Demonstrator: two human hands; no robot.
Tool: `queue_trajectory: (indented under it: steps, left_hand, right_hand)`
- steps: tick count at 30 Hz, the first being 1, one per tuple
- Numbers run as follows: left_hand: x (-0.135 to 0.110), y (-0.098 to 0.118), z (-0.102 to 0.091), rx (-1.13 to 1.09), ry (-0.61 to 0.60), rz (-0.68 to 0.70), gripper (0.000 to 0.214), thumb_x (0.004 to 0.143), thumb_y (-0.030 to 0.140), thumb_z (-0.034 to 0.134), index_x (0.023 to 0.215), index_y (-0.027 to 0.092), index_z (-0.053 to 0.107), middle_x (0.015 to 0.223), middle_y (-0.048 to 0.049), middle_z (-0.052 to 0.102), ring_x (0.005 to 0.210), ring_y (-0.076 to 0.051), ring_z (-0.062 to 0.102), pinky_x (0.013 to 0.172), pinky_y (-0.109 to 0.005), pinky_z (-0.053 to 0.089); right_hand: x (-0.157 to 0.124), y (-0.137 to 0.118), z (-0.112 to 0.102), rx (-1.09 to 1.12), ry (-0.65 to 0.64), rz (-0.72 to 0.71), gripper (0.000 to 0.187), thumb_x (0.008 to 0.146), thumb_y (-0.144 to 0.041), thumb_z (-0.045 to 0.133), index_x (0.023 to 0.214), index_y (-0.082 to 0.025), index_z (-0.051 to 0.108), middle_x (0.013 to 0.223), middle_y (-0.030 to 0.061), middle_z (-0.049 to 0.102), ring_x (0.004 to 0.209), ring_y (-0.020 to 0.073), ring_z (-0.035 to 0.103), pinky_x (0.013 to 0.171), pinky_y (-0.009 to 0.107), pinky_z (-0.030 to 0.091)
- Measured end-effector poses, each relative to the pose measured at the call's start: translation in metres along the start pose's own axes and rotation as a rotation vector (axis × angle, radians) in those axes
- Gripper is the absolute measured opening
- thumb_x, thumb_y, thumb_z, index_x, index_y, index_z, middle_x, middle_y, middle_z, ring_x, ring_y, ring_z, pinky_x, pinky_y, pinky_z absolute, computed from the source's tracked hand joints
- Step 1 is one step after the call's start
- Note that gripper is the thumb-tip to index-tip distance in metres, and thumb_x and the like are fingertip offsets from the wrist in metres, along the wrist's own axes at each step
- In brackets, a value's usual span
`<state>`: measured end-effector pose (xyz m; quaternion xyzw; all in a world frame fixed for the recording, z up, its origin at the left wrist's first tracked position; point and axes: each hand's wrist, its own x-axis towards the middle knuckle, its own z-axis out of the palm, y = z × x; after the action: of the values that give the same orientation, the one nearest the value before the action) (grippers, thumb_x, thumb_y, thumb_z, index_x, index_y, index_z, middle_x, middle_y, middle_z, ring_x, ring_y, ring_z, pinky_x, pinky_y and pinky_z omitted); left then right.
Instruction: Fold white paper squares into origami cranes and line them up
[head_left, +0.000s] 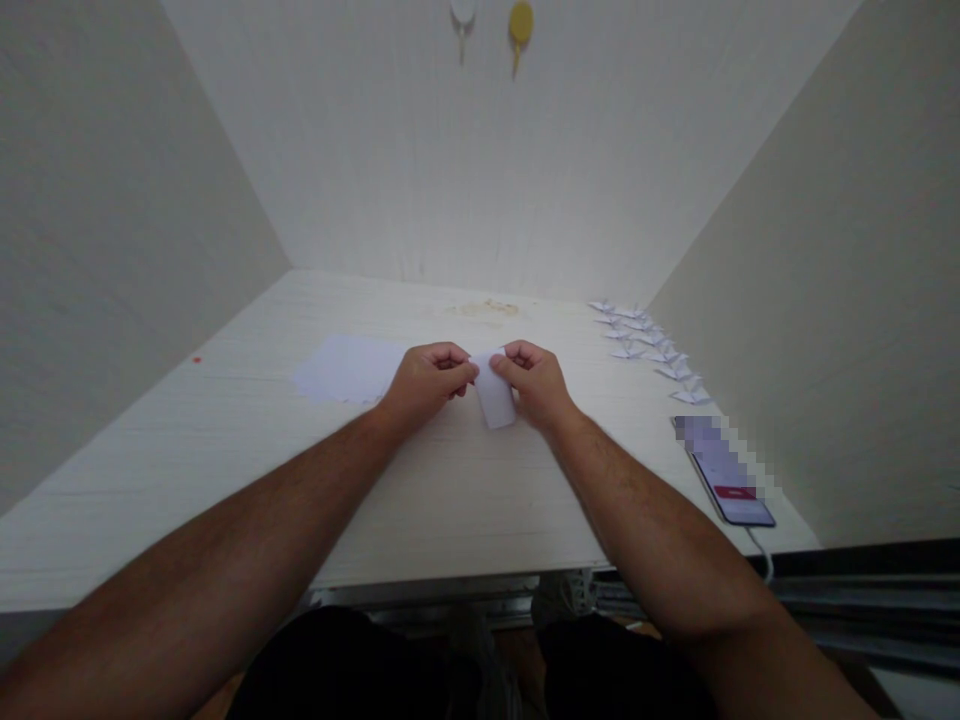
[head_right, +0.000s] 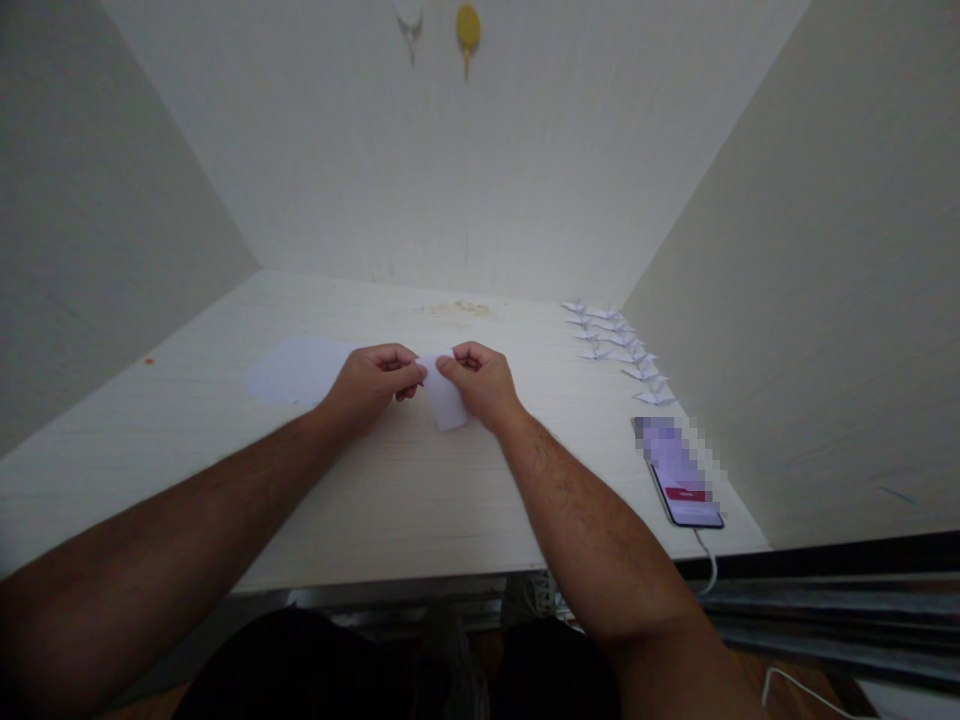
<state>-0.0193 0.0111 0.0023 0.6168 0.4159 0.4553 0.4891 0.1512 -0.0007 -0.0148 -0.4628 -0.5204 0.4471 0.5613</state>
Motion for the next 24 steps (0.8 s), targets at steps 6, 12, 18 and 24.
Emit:
queue_trajectory:
  steps: [6,12,18,24]
  left_hand:
    - [-0.0006,0.0020,0.0004,0.059,0.017,-0.018,0.012,0.066,0.025,0.073,0.062,0.018,0.064,0.049,0.0019,0.059,0.044,-0.009,0.048,0.046,-0.021,0.035]
    - [0.0002,0.0006,0.0006,0.063,0.021,-0.045,0.014,0.067,0.026,0.073,0.060,0.018,0.064,0.049,0.0012,0.060,0.043,-0.008,0.046,0.045,-0.021,0.033]
    - [0.0036,-0.0026,-0.0004,0.059,0.083,-0.037,0.014,0.065,0.024,0.073,0.059,0.018,0.062,0.049,0.0015,0.060,0.044,-0.009,0.049,0.046,-0.021,0.037]
    - [0.0064,-0.0070,0.0000,0.034,0.174,-0.012,0.015,0.066,0.024,0.071,0.059,0.018,0.059,0.049,0.0015,0.059,0.043,-0.008,0.047,0.045,-0.022,0.036]
  right_hand:
    - [0.0014,0.0012,-0.0021,-0.008,0.046,-0.021,0.025,0.069,-0.044,0.073,0.070,-0.021,0.062,0.059,-0.0031,0.058,0.057,0.0117,0.051,0.057,0.028,0.045]
    - [0.0025,0.0035,-0.0026,-0.103,0.105,-0.096,0.021,0.072,-0.040,0.070,0.068,-0.021,0.062,0.058,-0.0028,0.057,0.056,0.0118,0.049,0.055,0.027,0.043]
    - [0.0027,0.0045,0.0011,-0.084,0.087,-0.063,0.024,0.072,-0.042,0.071,0.069,-0.021,0.061,0.059,-0.0024,0.058,0.055,0.0118,0.049,0.054,0.027,0.042]
    - [-0.0002,0.0002,0.0017,-0.242,0.009,-0.013,0.027,0.076,-0.041,0.072,0.064,-0.019,0.061,0.058,-0.0017,0.057,0.055,0.0113,0.046,0.052,0.026,0.036]
